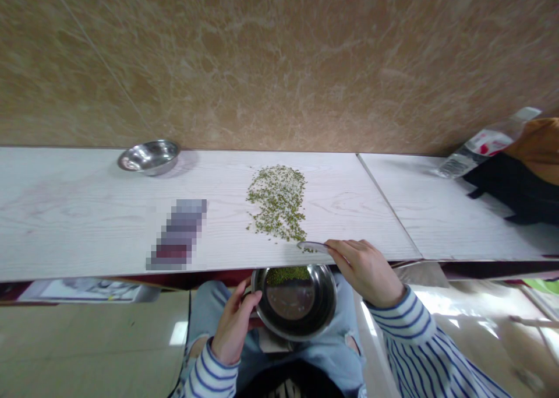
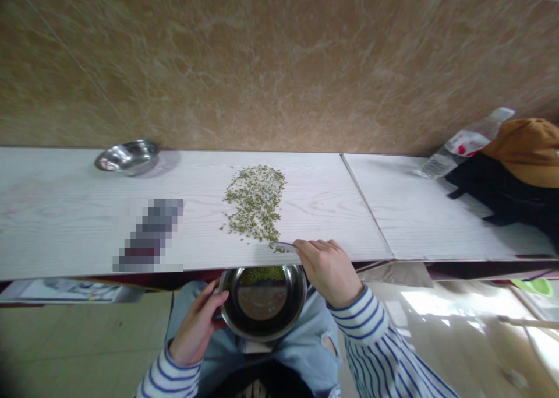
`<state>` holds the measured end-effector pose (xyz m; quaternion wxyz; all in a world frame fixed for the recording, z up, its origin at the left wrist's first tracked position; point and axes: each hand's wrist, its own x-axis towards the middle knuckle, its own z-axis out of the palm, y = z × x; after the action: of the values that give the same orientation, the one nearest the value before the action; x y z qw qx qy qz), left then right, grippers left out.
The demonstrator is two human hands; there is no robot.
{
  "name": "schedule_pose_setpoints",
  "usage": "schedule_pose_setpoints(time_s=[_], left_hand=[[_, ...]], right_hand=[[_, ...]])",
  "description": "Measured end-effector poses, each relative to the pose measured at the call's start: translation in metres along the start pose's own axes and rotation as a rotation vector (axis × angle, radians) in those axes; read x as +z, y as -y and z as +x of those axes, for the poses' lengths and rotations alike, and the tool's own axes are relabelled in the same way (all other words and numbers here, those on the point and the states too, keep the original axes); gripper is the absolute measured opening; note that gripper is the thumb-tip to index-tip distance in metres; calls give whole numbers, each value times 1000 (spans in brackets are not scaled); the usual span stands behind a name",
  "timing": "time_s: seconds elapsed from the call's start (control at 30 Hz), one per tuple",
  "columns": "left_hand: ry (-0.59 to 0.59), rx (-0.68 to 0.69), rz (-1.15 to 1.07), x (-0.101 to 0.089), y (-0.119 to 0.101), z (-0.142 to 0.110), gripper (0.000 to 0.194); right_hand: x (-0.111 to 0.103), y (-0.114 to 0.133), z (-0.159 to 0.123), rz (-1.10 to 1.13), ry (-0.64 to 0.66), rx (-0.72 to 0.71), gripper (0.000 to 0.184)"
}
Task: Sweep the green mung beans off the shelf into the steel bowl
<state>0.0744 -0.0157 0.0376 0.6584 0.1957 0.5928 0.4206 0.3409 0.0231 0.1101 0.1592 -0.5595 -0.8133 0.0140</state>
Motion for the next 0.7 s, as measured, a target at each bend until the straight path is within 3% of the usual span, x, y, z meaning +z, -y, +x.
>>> schedule_pose_setpoints(time_s=[0.7], left_hand=[[67, -20, 9, -1, 6, 2, 65]], right_hand=[[-3, 20, 6, 0, 49, -35, 20]])
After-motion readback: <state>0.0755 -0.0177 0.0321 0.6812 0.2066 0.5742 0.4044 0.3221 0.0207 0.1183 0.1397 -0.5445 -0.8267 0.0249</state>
